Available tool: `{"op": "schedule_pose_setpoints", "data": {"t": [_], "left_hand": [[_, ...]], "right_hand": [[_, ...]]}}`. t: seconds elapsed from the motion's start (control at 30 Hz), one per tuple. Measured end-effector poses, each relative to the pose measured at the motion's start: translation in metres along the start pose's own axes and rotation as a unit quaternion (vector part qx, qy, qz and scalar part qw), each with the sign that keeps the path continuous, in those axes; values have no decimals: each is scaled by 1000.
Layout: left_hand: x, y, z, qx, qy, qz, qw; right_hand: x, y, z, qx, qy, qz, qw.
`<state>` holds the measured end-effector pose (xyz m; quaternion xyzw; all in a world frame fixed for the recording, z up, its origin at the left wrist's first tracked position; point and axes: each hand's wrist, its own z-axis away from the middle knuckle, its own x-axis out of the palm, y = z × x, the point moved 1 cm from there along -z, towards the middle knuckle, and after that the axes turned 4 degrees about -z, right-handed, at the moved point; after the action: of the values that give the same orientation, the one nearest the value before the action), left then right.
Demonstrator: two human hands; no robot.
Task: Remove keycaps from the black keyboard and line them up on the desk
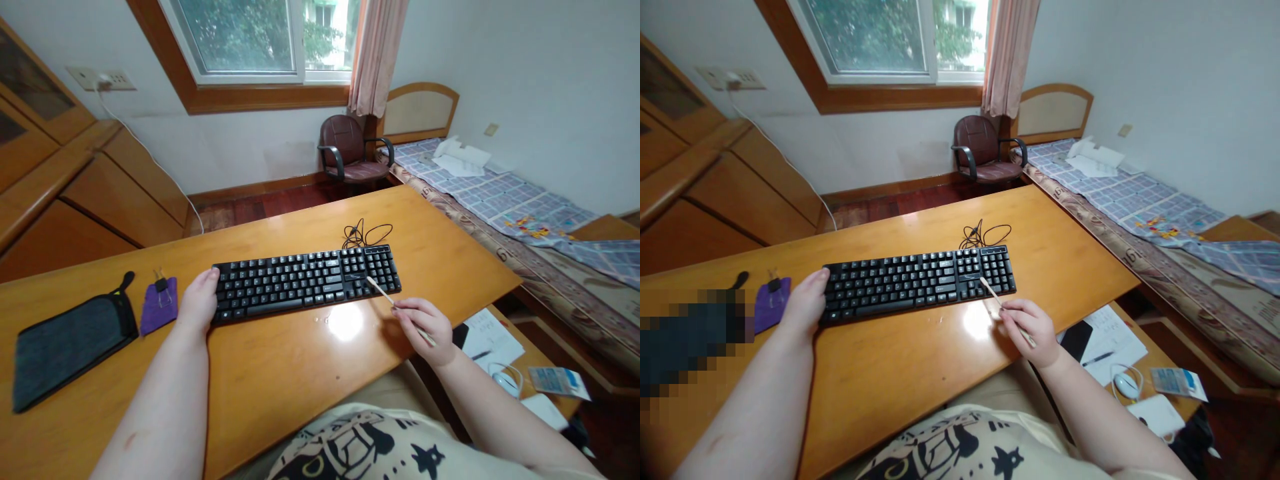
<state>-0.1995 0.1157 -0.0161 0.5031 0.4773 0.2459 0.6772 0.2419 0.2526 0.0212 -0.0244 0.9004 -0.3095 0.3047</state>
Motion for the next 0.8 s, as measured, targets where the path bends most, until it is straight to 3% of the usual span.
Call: {"op": "schedule_pose_setpoints", "data": {"t": [0.17,0.3,0.5,0.67,0.8], "left_hand": [[1,2,2,-5,-9,10,1000],[1,7,6,-10,-6,16,1000],[1,11,8,0,-15,7,1000],[1,7,5,2,-11,7,1000],[1,3,3,3,-10,8,1000]], "right_hand": [[4,15,-13,43,-64,-33,996],[-7,13,-21,39,-108,-30,993],[-16,5,-22,35,-29,-21,999],[-5,3,-20,19,-98,-14,995],[-6,-8,-13,-18,-109,13,994]]}}
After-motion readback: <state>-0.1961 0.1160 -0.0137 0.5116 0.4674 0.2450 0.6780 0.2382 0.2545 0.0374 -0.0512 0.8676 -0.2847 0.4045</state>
